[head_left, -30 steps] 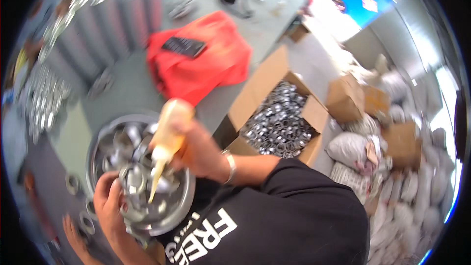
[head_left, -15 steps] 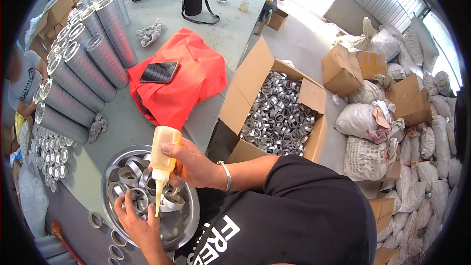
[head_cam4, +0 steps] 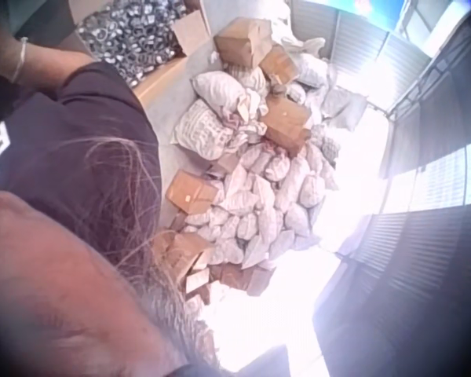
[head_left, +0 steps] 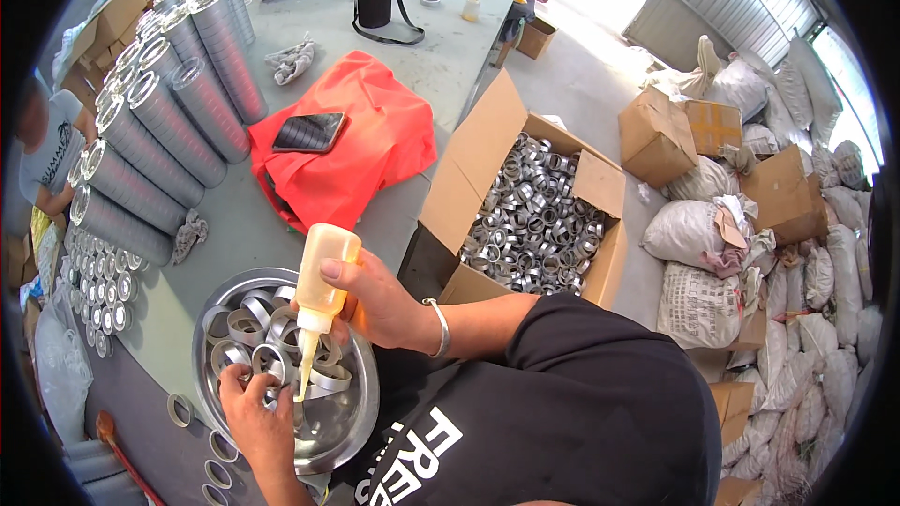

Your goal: The person applies a viscous liquid from a squeeze bottle onto the inner edges of small metal rings. They pick up each ring from a metal tray, apply the liquid, and place the ring onto a flat work surface. The person occasionally wipes the bottle nozzle with a cloth.

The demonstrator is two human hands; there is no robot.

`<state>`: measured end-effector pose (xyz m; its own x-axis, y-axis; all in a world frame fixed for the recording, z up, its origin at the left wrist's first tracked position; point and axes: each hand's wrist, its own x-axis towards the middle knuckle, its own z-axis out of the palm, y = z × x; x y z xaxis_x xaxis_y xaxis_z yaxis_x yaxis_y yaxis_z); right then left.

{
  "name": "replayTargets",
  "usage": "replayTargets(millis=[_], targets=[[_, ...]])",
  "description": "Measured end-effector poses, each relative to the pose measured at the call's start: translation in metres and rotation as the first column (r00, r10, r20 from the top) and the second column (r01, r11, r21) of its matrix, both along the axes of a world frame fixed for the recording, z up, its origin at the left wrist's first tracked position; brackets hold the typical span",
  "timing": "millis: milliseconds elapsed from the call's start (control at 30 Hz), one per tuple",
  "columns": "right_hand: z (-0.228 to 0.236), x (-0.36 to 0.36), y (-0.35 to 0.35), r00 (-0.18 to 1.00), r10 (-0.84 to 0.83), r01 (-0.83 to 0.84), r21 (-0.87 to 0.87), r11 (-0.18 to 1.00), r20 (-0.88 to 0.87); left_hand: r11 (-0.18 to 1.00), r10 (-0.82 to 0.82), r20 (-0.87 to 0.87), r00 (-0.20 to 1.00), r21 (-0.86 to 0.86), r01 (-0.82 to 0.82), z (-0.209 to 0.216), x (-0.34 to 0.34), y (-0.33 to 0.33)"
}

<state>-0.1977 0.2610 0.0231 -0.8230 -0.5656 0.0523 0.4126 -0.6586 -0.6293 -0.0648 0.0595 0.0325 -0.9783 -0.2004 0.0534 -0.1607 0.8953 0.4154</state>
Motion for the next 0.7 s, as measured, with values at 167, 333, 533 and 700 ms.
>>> replayTargets(millis=[167,333,533,700], targets=[[-0.005,-0.004,0.003,1.0,-0.024,0.024,0.014,1.0,0.0,0.999,0.003,-0.066,0.998,-0.041,-0.006,0.009,-0.011,0.017],[-0.002,-0.006,0.004,0.999,-0.037,0.036,0.018,0.999,0.007,0.988,-0.152,0.071,0.986,0.043,0.15,0.009,-0.025,0.01],[-0.005,-0.01,0.007,0.997,-0.071,0.07,0.049,0.996,0.008,0.969,-0.151,0.252,0.956,0.228,0.094,0.029,-0.02,0.007],[-0.018,-0.012,0.006,0.995,-0.087,0.082,0.1,0.992,0.051,0.956,-0.051,0.052,0.997,0.29,0.034,0.018,-0.017,-0.006]])
